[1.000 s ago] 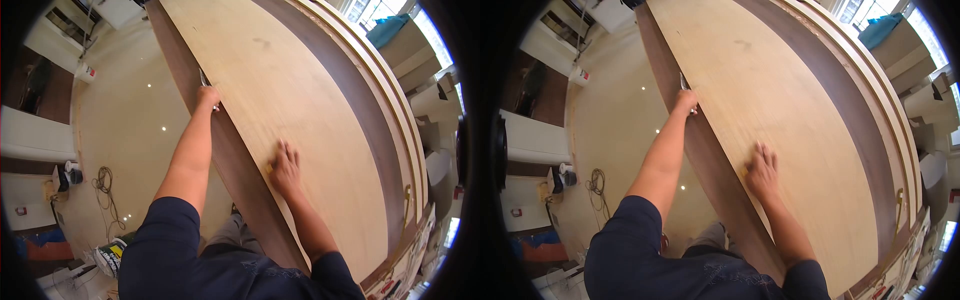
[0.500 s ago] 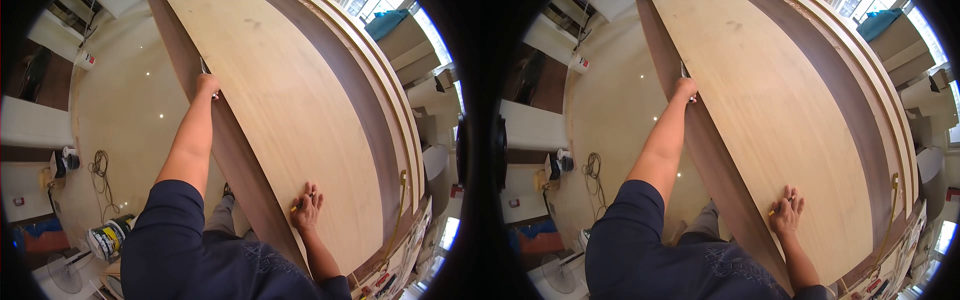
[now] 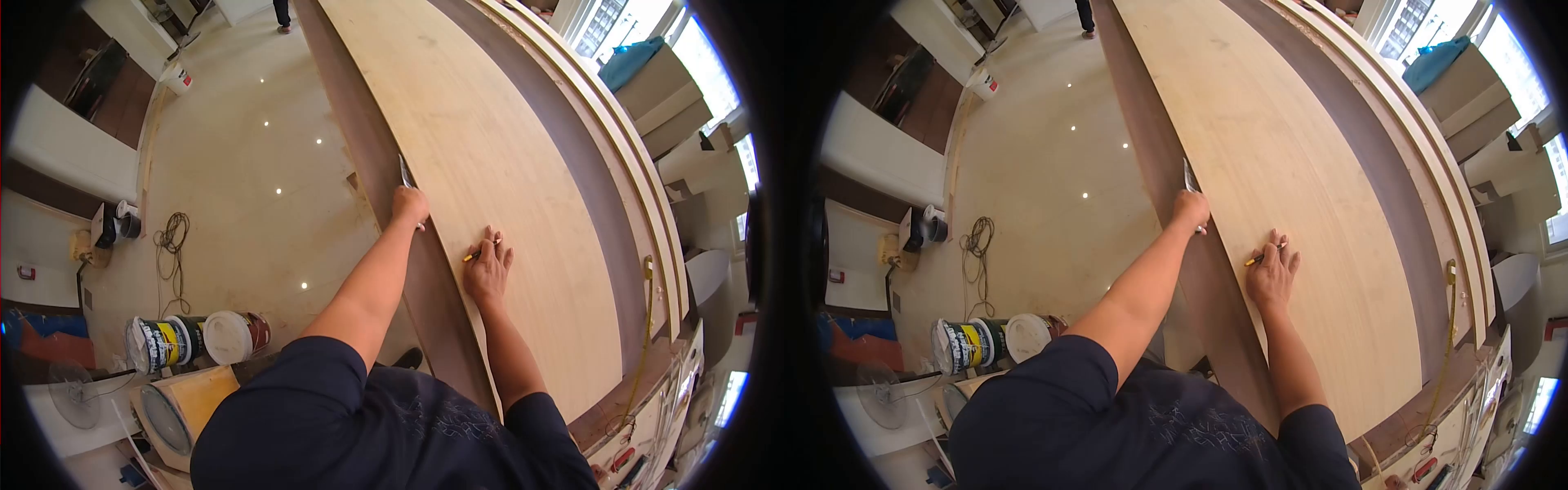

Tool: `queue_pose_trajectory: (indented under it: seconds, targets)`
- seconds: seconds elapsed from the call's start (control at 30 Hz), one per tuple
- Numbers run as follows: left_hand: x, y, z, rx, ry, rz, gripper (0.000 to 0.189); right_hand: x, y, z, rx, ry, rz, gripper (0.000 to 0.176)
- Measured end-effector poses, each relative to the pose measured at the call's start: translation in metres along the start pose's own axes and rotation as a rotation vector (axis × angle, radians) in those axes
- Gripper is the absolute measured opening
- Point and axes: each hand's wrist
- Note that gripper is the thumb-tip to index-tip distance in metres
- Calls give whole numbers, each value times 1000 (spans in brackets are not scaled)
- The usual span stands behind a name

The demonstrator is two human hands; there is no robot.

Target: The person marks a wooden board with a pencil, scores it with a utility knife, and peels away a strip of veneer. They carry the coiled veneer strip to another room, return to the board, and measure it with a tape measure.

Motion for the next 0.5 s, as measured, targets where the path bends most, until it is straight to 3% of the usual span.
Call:
queue_pose_trajectory:
  seconds: [0.03,0.1,0.17,0.37,0.47,0.5]
  targets:
    - [8,-7,-9,174,144,-59,30,1,-1,-1,6,4,-8,21]
    - [17,-22,-20,235,15,-15,37,1,1,-2,15,0,-2,21]
    - [-4,-91,-17,-27,-553,166,42,3,-1,-1,6,-19,-2,22]
    - [-114,-83,-131,110,-605,267,42,15,1,4,-24,-172,63,28]
    - [-165,-55,-219,22,-687,263,39,12,2,-4,8,-138,49,26]
    - [-183,-50,-242,-17,-690,276,38,12,4,-3,19,-153,6,34]
Point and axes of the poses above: each hand's wrist, its own y-axis towards the middle knuckle, its own x-axis out of the palm, z = x × y, and after that the axes turned 5 degrees about z, right-handed
